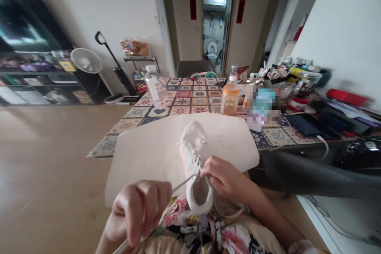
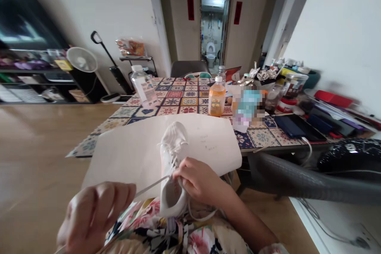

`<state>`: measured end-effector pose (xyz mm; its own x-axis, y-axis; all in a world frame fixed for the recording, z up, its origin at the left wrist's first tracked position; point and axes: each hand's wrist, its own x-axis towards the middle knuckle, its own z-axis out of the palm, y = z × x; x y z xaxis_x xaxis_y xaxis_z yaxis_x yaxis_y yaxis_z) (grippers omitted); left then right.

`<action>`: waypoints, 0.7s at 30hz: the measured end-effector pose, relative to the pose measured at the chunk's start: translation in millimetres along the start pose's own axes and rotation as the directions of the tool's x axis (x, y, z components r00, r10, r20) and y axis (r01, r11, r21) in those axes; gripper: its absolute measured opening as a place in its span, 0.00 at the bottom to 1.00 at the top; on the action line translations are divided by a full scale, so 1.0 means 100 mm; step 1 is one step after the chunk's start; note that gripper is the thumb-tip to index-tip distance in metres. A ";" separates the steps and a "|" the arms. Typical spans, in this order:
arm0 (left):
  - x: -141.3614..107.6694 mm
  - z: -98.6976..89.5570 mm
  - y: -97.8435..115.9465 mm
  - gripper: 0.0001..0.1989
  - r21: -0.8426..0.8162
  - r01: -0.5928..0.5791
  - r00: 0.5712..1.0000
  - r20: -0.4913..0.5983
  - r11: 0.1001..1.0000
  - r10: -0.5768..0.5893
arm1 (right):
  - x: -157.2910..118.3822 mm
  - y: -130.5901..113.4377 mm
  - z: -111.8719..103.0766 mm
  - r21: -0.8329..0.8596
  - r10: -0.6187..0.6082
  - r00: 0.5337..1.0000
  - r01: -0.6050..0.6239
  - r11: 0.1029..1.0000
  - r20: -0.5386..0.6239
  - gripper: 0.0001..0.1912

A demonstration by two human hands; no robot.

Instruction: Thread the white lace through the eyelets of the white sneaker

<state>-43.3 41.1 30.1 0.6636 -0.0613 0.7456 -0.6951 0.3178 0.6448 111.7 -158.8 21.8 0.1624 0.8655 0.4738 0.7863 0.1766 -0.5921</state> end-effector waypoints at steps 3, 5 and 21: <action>0.05 0.01 0.00 0.22 -0.038 0.044 0.996 0.085 0.998 -0.041 | -0.02 0.00 -0.02 0.028 -0.014 1.000 0.014 1.000 0.017 0.10; 0.06 0.02 0.01 0.22 -0.039 0.026 0.996 0.083 0.999 -0.023 | -0.03 0.03 -0.03 0.042 -0.023 0.999 0.021 0.999 0.027 0.08; 0.06 0.06 0.02 0.13 0.078 0.122 0.991 0.049 0.990 -0.126 | -0.28 -0.17 -0.08 0.685 0.221 0.844 0.214 0.696 -0.489 0.20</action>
<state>-41.7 35.7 36.9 0.7314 -0.1468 0.6660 -0.6287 0.2335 0.7418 98.9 -189.6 23.6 0.6022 0.5403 0.5878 0.1743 0.6295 -0.7572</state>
